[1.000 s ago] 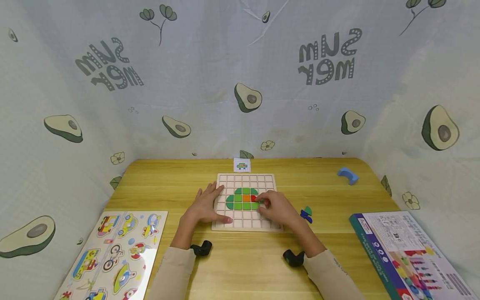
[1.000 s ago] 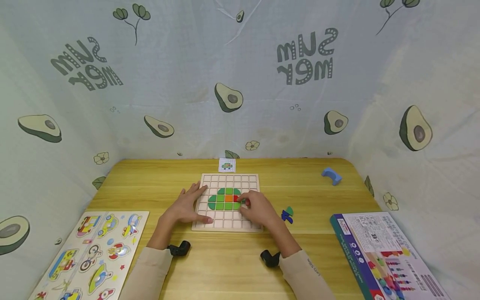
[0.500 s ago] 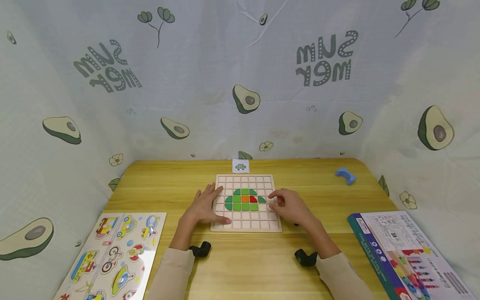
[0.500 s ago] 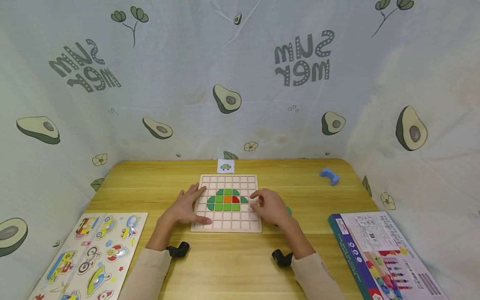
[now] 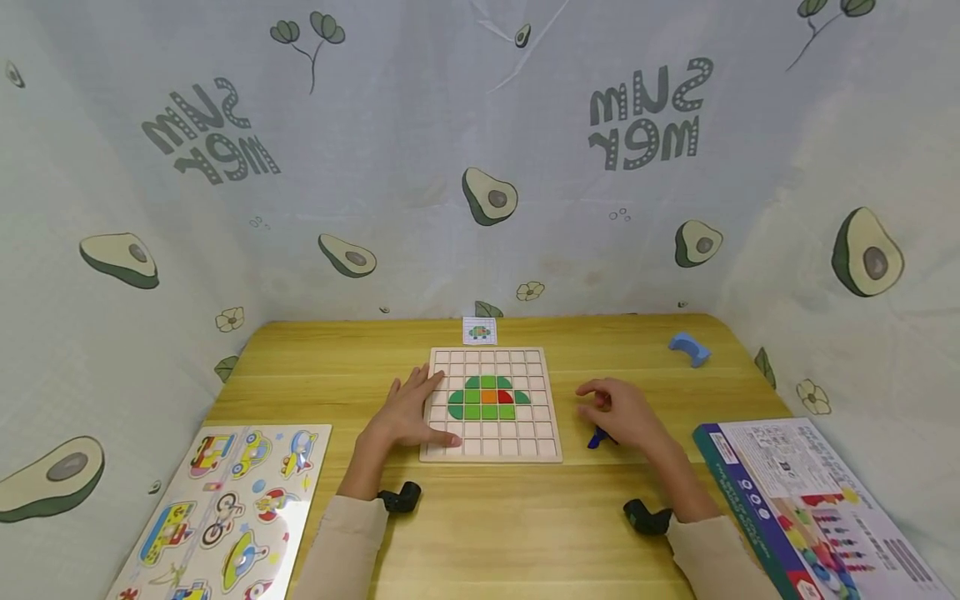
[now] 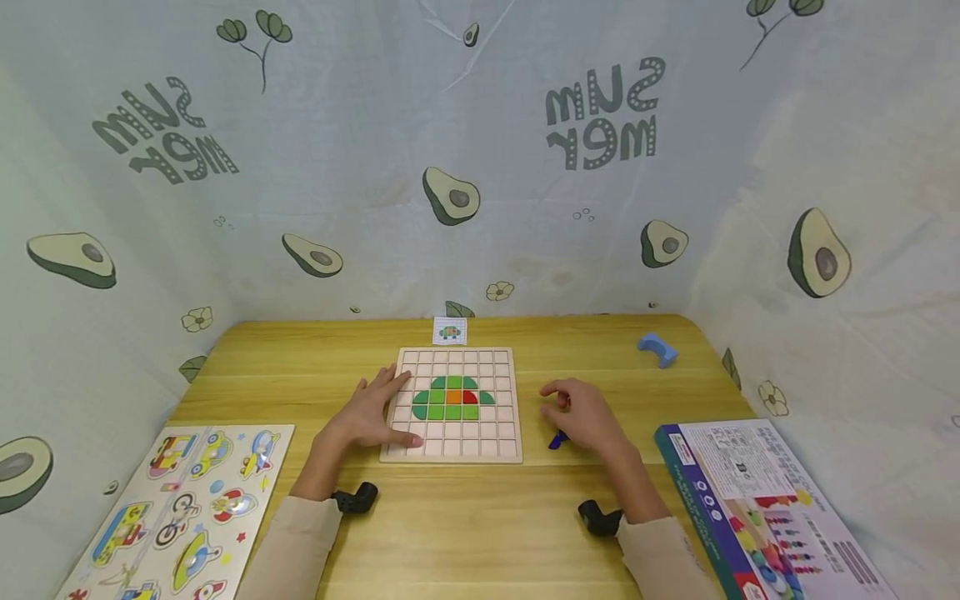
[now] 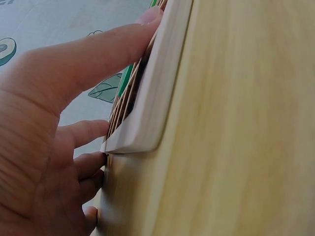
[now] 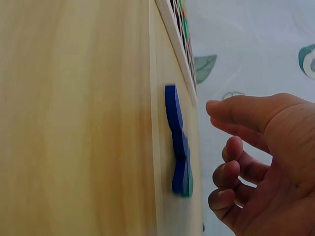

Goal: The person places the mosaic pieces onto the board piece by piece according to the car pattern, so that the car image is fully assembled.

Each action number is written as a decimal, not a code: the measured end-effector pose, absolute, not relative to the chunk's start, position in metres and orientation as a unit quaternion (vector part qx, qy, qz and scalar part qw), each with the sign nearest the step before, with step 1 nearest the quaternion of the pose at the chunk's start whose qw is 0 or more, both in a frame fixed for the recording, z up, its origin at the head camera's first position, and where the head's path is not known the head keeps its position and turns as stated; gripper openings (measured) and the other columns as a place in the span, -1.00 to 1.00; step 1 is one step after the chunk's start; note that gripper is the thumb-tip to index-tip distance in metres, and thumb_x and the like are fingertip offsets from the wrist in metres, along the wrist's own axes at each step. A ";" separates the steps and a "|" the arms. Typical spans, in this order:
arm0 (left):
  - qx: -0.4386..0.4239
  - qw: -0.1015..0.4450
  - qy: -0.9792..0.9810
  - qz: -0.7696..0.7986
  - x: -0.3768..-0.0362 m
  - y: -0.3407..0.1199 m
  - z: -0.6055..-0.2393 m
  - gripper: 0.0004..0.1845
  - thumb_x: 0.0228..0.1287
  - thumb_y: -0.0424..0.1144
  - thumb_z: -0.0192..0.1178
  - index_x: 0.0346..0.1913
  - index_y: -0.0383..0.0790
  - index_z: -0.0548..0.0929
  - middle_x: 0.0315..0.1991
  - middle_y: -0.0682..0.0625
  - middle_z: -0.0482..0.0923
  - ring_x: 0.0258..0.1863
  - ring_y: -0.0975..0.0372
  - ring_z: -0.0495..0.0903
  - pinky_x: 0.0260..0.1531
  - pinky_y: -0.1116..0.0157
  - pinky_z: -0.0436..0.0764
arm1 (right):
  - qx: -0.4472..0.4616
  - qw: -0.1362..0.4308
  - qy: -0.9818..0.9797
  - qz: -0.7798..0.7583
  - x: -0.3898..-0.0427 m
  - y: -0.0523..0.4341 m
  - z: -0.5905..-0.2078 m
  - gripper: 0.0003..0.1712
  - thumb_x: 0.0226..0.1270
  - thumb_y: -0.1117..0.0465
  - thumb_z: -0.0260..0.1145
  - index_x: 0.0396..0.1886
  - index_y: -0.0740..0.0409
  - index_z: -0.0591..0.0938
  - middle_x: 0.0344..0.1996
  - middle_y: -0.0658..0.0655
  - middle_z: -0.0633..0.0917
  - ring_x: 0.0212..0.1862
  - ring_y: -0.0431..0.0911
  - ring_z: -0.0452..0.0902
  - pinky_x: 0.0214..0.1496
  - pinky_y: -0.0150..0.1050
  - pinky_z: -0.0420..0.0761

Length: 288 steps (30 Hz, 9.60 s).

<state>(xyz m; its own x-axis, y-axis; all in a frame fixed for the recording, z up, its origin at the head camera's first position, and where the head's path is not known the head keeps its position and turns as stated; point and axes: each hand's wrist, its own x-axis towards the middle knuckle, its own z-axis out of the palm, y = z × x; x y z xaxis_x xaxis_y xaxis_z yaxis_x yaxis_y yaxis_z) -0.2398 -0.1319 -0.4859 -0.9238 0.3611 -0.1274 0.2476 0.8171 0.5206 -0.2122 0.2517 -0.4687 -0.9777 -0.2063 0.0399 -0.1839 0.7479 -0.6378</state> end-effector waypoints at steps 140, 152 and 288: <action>0.159 0.116 0.945 0.261 -0.241 -0.133 -0.484 0.32 -0.17 0.34 0.57 0.64 -0.11 0.16 0.69 -0.16 -0.11 0.69 -0.06 -0.19 0.65 -0.14 -0.23 | -0.223 0.046 0.926 -0.302 -0.228 0.181 -0.476 -0.84 0.38 0.23 0.37 -0.08 0.07 0.75 -0.41 0.00 0.49 -0.30 -0.14 0.37 -0.31 -0.32 0.35; 0.158 0.105 0.949 0.251 -0.243 -0.135 -0.491 0.31 -0.16 0.40 0.53 0.64 -0.06 0.17 0.69 -0.14 -0.08 0.69 -0.04 -0.12 0.65 -0.12 -0.18 | -0.179 0.045 0.928 -0.324 -0.220 0.219 -0.476 -0.81 0.42 0.19 0.41 -0.03 0.09 0.74 -0.41 0.01 0.46 -0.36 -0.13 0.34 -0.33 -0.32 0.35; 0.176 0.086 0.951 0.241 -0.243 -0.139 -0.487 0.31 -0.18 0.44 0.51 0.63 -0.08 0.21 0.69 -0.16 -0.05 0.68 -0.05 -0.08 0.66 -0.09 -0.12 | -0.156 0.032 0.915 -0.371 -0.228 0.124 -0.474 -0.89 0.32 0.24 0.49 -0.20 0.15 0.81 -0.49 0.02 0.49 -0.39 -0.14 0.34 -0.36 -0.33 0.31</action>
